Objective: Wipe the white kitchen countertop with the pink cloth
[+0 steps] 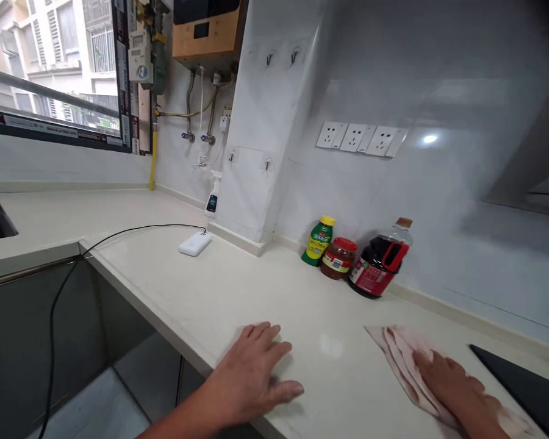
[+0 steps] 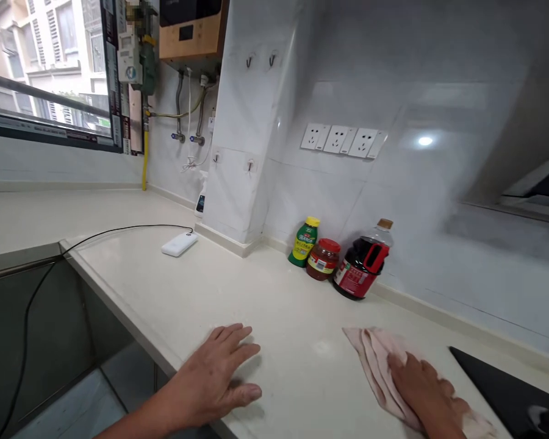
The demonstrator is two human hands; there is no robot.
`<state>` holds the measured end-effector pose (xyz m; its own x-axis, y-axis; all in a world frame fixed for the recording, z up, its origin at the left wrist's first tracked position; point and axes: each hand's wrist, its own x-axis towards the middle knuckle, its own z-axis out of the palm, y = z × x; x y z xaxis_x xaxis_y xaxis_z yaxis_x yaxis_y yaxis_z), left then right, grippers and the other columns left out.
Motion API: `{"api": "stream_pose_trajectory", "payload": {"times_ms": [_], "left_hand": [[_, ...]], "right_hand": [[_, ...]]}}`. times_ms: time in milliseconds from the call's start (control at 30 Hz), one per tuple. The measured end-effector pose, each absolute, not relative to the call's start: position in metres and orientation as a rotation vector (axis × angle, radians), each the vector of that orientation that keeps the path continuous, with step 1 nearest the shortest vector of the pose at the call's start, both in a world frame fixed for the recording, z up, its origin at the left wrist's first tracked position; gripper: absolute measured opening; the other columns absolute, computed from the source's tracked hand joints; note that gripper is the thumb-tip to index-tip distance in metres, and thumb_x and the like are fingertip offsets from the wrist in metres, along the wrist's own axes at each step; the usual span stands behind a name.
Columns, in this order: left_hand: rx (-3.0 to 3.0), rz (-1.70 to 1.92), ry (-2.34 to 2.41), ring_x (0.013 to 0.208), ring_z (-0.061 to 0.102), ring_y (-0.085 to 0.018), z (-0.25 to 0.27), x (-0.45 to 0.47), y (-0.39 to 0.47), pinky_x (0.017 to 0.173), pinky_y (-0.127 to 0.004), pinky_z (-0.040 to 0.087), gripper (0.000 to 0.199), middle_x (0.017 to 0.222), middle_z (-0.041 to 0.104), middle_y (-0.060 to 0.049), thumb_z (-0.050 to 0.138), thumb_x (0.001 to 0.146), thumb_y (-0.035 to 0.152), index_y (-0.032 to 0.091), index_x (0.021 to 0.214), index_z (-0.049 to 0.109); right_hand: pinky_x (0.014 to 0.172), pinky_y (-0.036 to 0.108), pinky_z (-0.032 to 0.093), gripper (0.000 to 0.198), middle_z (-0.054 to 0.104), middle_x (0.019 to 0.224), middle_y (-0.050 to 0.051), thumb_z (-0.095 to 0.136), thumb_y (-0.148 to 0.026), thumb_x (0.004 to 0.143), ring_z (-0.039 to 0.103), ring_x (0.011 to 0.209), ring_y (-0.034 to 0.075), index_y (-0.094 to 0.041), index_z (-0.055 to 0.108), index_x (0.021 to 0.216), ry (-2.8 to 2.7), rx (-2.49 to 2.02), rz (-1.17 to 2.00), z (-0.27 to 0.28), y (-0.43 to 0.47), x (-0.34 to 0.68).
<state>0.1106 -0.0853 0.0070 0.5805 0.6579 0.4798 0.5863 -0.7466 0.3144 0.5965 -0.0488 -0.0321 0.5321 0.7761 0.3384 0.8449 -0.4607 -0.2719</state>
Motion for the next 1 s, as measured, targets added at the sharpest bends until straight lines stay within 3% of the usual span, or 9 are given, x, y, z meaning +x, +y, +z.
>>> {"api": "stream_pose_trajectory", "payload": {"times_ms": [133,233,400,600,700,800,900,1000], "left_hand": [[2.649,0.948,1.049,0.143,0.043,-0.037,-0.005,0.113,-0.082,0.115,-0.058,0.039,0.069,0.154,0.048,-0.012,0.050,0.091,0.074,0.028,0.142,0.054],[2.634,1.057,1.059,0.143,0.043,-0.039,-0.021,0.117,-0.077,0.114,-0.061,0.040,0.073,0.157,0.046,-0.014,0.053,0.088,0.076,0.030,0.144,0.051],[2.598,1.221,1.121,0.143,0.043,-0.039,-0.036,0.124,-0.070,0.111,-0.061,0.045,0.074,0.155,0.046,-0.017,0.054,0.087,0.076,0.028,0.144,0.052],[2.551,1.406,1.190,0.150,0.029,-0.042,-0.025,0.118,-0.071,0.110,-0.066,0.041,0.062,0.163,0.032,-0.020,0.049,0.096,0.063,0.022,0.141,0.054],[2.523,1.426,1.236,0.151,0.025,-0.042,-0.015,0.114,-0.076,0.113,-0.067,0.036,0.056,0.164,0.028,-0.019,0.051,0.097,0.059,0.021,0.138,0.057],[2.509,1.398,1.260,0.148,0.033,-0.039,-0.007,0.112,-0.082,0.115,-0.064,0.035,0.051,0.158,0.041,-0.016,0.052,0.097,0.056,0.023,0.134,0.060],[2.580,1.339,1.211,0.144,0.040,-0.037,-0.004,0.111,-0.087,0.116,-0.061,0.033,0.047,0.153,0.049,-0.013,0.053,0.096,0.056,0.024,0.130,0.064],[2.667,1.295,1.190,0.144,0.039,-0.037,-0.004,0.111,-0.087,0.117,-0.062,0.030,0.050,0.155,0.047,-0.013,0.056,0.096,0.055,0.025,0.134,0.061]], "right_hand": [[0.096,0.088,0.016,0.089,0.041,0.149,0.032,0.021,-0.075,0.083,0.036,0.136,0.059,-0.019,0.056,0.142,-1.260,-2.495,-0.119,-0.021,0.047,0.530],[0.099,0.087,0.013,0.090,0.033,0.155,0.032,0.022,-0.072,0.087,0.026,0.140,0.060,-0.010,0.045,0.150,-1.426,-2.488,-0.021,-0.016,0.111,0.456],[0.113,0.072,0.014,0.080,0.023,0.164,0.019,0.025,-0.068,0.095,0.019,0.148,0.048,-0.018,0.033,0.157,-1.939,-2.218,0.049,-0.003,0.161,0.312],[0.119,0.066,0.009,0.074,0.017,0.168,0.006,0.034,-0.070,0.097,0.009,0.152,0.041,-0.030,0.028,0.159,-2.535,-1.621,0.152,0.013,0.114,0.194],[0.121,0.064,0.005,0.071,0.019,0.168,0.001,0.043,-0.070,0.095,0.006,0.154,0.037,-0.038,0.029,0.158,-2.712,-1.272,0.192,0.014,0.072,0.174],[0.122,0.061,0.001,0.069,0.021,0.167,0.000,0.050,-0.067,0.093,0.003,0.154,0.034,-0.041,0.034,0.155,-2.748,-1.051,0.240,0.006,0.040,0.175],[0.121,0.064,0.001,0.061,0.023,0.166,0.002,0.048,-0.060,0.095,0.008,0.154,0.035,-0.041,0.040,0.152,-2.711,-0.954,0.324,-0.010,0.024,0.191],[0.118,0.065,0.003,0.055,0.024,0.165,-0.008,0.037,-0.054,0.098,0.007,0.151,0.042,-0.042,0.040,0.152,-2.673,-0.846,0.377,-0.021,0.017,0.221]]}}
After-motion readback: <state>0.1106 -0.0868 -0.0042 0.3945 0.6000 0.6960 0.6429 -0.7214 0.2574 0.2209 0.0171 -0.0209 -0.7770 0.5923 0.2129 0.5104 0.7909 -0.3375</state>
